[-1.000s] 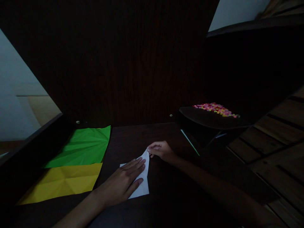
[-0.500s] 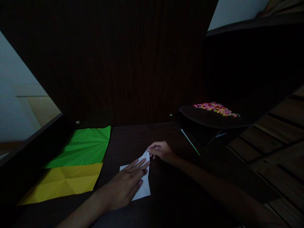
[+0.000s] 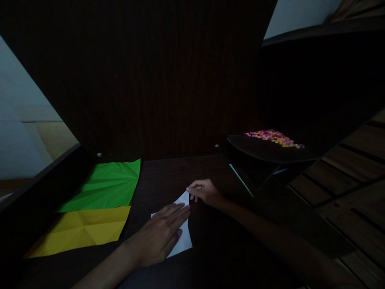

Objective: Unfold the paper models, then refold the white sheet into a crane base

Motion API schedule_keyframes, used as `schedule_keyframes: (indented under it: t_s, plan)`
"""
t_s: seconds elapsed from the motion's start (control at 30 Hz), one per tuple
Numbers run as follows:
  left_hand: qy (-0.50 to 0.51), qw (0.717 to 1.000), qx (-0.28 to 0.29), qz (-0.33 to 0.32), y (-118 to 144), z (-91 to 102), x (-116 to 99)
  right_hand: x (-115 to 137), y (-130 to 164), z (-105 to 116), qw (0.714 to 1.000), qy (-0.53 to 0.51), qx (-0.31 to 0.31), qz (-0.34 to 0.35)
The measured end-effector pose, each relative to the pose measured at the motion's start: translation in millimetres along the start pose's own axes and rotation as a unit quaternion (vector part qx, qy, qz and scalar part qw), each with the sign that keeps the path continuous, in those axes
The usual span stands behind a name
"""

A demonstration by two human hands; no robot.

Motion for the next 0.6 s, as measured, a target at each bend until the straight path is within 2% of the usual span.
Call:
schedule_keyframes:
  t_s: [0.2,0.43,0.6]
  plan:
    - [-0.005,1.000,0.003,0.001,-4.8,6.8,-4.8,3.6,1.2,-3.6,0.999,-0.008,0.026,-0.029]
    - [-0.020,0.998,-0.052,0.007,-9.5,5.9,-6.0,5.8,4.4,-7.2,0.998,0.013,0.045,-0.045]
    - [-0.004,0.998,-0.063,0.012,-9.5,4.2,-5.2,3.2,4.1,-7.1,0.997,0.022,0.053,-0.050]
Point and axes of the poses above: each hand's wrist, its own y-axis away from the middle knuckle, its own z-axis out of the back of the hand, x = y × z, the point moved 5 cm from there along -y, towards the middle knuckle, and after that the axes turned 12 degrees about -y, right-handed, at the moved point
